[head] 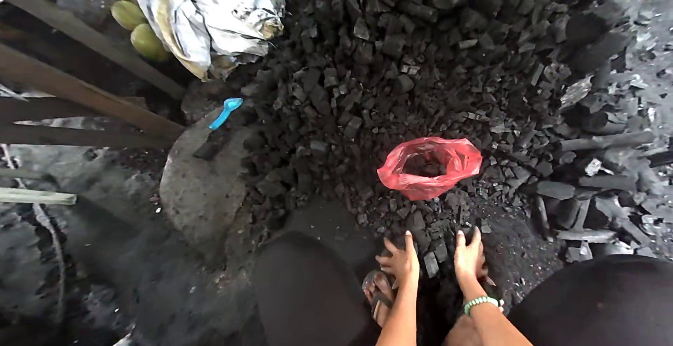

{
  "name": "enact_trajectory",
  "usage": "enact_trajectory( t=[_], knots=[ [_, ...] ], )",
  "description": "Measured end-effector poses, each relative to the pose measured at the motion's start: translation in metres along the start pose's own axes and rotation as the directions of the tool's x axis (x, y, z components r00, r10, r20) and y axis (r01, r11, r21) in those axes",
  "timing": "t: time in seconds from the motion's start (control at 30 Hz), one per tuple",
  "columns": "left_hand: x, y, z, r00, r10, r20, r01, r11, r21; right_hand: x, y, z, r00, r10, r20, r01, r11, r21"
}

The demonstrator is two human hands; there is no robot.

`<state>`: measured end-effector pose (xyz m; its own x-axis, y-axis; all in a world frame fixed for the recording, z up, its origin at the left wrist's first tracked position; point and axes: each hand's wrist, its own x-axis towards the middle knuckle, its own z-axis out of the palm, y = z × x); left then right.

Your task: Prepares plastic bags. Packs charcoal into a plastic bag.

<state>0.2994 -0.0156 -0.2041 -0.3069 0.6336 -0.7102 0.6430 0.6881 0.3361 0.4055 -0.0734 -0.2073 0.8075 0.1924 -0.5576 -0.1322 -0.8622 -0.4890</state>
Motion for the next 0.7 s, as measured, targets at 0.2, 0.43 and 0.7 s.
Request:
enact_trajectory(
  t=[0.2,0.43,0.7],
  knots=[
    [-0.003,0.045,0.0,0.951,-0.228,0.21,0.306,0.792,-0.528,-0.016,-0.007,0.012,0.973,-0.229,0.027,0.227,0.972,0.055],
    [0.005,0.091,-0.002,0.915,-0.318,0.248,0.399,0.629,-0.667,-0.011,-0.016,0.027,0.946,-0.32,-0.042,0.321,0.92,0.226],
    [0.01,0.093,-0.02,0.907,-0.263,0.329,0.421,0.552,-0.72,0.005,-0.073,0.022,0.998,0.039,0.051,-0.05,0.969,0.244]
  ],
)
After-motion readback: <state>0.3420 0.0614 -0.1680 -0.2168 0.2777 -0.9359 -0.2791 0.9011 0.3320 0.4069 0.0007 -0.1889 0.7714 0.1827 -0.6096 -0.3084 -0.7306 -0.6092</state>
